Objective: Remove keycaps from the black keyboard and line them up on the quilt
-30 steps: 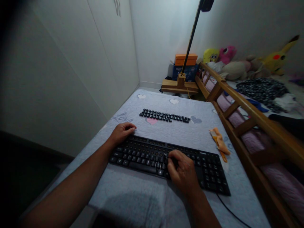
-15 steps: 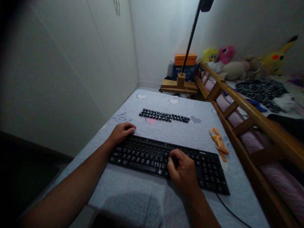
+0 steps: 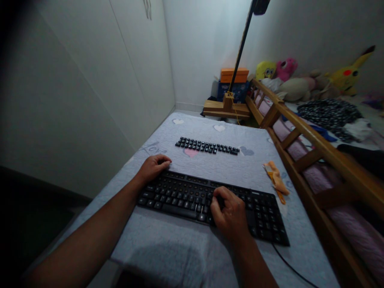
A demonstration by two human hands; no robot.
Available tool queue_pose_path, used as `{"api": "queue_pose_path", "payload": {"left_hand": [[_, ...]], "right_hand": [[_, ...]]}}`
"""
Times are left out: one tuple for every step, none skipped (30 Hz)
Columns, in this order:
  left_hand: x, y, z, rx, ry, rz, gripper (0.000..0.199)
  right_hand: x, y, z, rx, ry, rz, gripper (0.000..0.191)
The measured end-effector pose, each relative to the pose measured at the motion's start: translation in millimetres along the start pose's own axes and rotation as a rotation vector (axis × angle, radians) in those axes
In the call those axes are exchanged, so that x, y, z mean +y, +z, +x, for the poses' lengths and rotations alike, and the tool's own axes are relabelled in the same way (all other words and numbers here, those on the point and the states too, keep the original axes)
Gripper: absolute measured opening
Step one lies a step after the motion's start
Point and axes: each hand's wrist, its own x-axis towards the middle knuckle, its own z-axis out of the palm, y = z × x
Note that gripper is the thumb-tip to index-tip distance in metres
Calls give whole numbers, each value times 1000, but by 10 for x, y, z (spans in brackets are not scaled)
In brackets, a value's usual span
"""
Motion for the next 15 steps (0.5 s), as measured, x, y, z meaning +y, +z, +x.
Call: {"api": "queue_pose_path", "payload": {"left_hand": [[2, 0, -2, 2, -2, -4, 26], [4, 0, -3, 3, -3, -7, 26], [6, 0, -5, 4, -4, -10, 26], [6, 0, -5, 3, -4, -11, 26], [5, 0, -5, 3, -4, -10, 27], [3, 1, -5, 1, -3, -7, 27], [-1, 1, -4, 0, -3, -2, 27], [-6, 2, -3, -2, -2, 2, 28], [-11, 2, -1, -3, -1, 6, 28], [-15, 3, 1, -4, 1, 8, 28], [-18, 3, 2, -7, 2, 10, 28], [-19, 3, 4, -8, 2, 10, 28], [-17, 3, 4, -7, 2, 9, 27], [-14, 2, 5, -7, 1, 9, 27], [-10, 1, 5, -7, 0, 10, 27]], "right_hand": [[-4, 0, 3, -7, 8, 0, 10], [-9, 2, 7, -10, 18, 2, 10], [-13, 4, 11, -11, 27, 4, 11], [-18, 9, 16, -13, 36, 5, 12], [-22, 15, 22, -11, 47, 4, 12], [-25, 22, 27, -12, 57, 1, 12], [-26, 29, 32, -12, 67, -2, 12], [-26, 36, 37, -13, 78, -6, 12], [-24, 41, 41, -15, 86, -10, 12], [-21, 46, 45, -18, 94, -14, 13], [-15, 49, 49, -20, 102, -18, 13], [-8, 51, 52, -24, 110, -20, 13], [1, 51, 55, -27, 119, -21, 13], [10, 50, 59, -32, 130, -18, 13], [19, 49, 64, -39, 142, -11, 13]]}}
